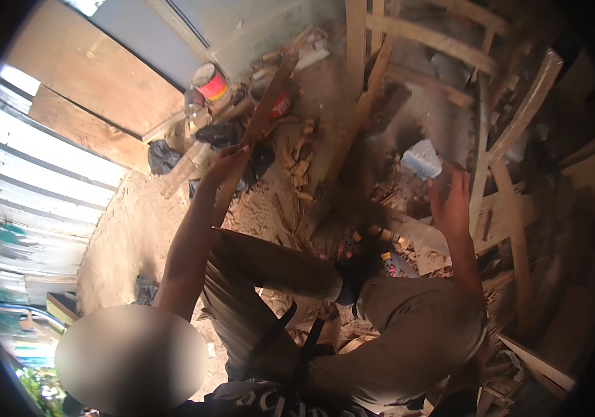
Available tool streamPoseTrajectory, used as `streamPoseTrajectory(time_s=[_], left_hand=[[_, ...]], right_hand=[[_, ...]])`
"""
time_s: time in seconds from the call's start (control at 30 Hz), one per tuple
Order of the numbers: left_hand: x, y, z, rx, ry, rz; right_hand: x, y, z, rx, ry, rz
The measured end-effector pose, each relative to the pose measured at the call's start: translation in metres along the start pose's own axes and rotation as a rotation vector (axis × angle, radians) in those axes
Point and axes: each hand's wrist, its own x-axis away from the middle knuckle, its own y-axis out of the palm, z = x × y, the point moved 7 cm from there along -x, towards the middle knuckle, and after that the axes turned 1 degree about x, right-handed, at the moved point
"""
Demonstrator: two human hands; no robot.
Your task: The person uses a red-handled saw to cut through a wooden frame in a cluttered indoor space. After sawing, they lift the frame, place it on the floor, and remove a wooden slat by hand.
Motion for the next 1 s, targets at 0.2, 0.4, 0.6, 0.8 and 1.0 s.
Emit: streamPoseTrajectory(time_s=[0.2, 0.4, 0.6, 0.8, 1.0], left_hand=[[0.087, -0.006, 0.166, -0.091, 0.319, -0.001], [0.146, 0.029, 0.251, -0.222, 0.532, -0.116], [0.209, 0.091, 0.296, -0.662, 1.127, 0.189], [0.221, 0.151, 0.293, -0.864, 1.202, 0.173], [0.180, 0.218, 0.295, -0.926, 1.173, -0.089]], right_hand=[[-0.033, -0.048, -0.082, -0.044, -0.115, -0.254], [-0.041, -0.151, -0.126, -0.469, 0.235, -0.083], [-0.034, -0.196, -0.130, -0.837, 0.447, 0.139], [-0.003, -0.186, -0.084, -0.905, 0.582, 0.179], [0.021, -0.162, 0.012, -0.877, 0.726, 0.400]])
